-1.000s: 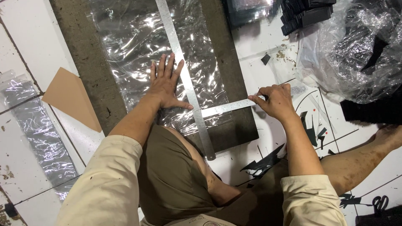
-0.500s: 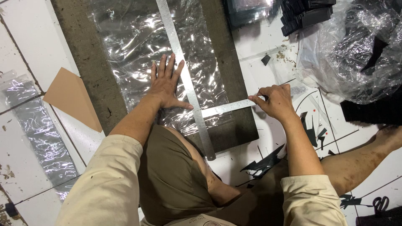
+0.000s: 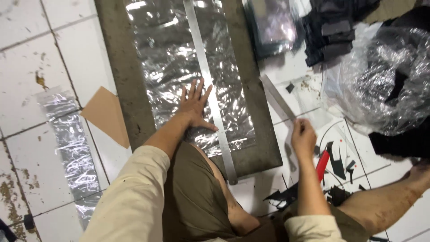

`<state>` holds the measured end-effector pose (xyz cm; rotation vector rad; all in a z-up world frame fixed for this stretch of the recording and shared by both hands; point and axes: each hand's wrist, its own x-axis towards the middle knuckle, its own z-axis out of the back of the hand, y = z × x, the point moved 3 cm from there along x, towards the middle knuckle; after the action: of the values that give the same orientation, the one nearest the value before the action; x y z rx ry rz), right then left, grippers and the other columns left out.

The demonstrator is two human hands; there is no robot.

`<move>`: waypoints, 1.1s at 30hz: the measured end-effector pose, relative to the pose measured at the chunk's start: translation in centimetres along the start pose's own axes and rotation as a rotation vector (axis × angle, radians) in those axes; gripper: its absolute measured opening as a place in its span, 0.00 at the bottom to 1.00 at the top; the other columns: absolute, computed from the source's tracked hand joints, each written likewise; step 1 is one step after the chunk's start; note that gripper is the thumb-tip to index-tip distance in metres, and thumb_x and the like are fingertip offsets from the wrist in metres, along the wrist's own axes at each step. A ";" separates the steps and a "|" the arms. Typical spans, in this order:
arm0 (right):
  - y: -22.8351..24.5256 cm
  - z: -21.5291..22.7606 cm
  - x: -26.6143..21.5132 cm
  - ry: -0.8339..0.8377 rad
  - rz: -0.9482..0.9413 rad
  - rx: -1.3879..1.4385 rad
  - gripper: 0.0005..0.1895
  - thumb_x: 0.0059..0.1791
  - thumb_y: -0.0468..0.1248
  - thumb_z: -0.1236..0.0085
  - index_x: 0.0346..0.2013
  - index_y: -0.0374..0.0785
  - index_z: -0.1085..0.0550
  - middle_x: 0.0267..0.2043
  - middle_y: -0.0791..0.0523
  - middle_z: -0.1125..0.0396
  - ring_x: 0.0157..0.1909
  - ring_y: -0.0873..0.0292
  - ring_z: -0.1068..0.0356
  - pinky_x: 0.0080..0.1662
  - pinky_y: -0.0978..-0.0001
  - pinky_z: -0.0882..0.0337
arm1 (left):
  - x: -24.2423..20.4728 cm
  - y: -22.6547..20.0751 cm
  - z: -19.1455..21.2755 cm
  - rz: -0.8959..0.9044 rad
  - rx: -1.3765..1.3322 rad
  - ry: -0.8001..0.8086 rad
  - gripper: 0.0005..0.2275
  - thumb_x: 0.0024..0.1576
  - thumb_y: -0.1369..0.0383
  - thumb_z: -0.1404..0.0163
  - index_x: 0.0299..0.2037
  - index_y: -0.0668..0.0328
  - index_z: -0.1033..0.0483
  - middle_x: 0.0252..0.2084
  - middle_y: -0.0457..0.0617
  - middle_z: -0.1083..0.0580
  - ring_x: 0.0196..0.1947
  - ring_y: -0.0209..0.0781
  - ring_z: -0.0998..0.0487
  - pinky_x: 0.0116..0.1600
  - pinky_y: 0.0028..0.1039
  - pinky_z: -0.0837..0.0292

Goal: Cutting plastic sheets into strips using a utility knife and metal rulers on a workshop floor.

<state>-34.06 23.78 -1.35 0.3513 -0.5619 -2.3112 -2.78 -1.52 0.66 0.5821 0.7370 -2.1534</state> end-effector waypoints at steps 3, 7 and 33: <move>-0.8 -2.9 -2.4 0.011 0.011 0.009 0.15 0.56 0.37 0.48 0.53 0.30 0.26 0.37 0.37 0.29 0.46 0.31 0.28 0.48 0.42 0.29 | 0.2 -1.0 0.4 0.032 0.049 0.024 0.69 0.30 0.31 0.37 0.78 0.47 0.69 0.79 0.57 0.71 0.78 0.61 0.72 0.75 0.60 0.80; -3.2 -5.2 -4.0 0.000 -0.006 0.029 0.21 0.53 0.34 0.45 0.60 0.31 0.28 0.46 0.38 0.33 0.52 0.30 0.32 0.54 0.46 0.32 | -0.4 -2.8 2.1 0.072 0.119 0.048 0.65 0.35 0.36 0.35 0.77 0.58 0.63 0.79 0.64 0.64 0.77 0.68 0.69 0.72 0.66 0.85; -3.4 3.8 -5.4 -0.064 -0.499 0.681 0.13 0.68 0.40 0.71 0.52 0.33 0.40 0.24 0.54 0.41 0.23 0.52 0.34 0.29 0.55 0.26 | 6.4 1.0 3.7 0.102 0.203 -0.043 0.73 0.29 0.38 0.28 0.74 0.73 0.68 0.78 0.63 0.73 0.71 0.77 0.85 0.65 0.71 0.91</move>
<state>-33.80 30.90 0.77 0.8115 -1.4324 -2.5340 -6.43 -7.82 -0.84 0.6624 0.4583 -2.1523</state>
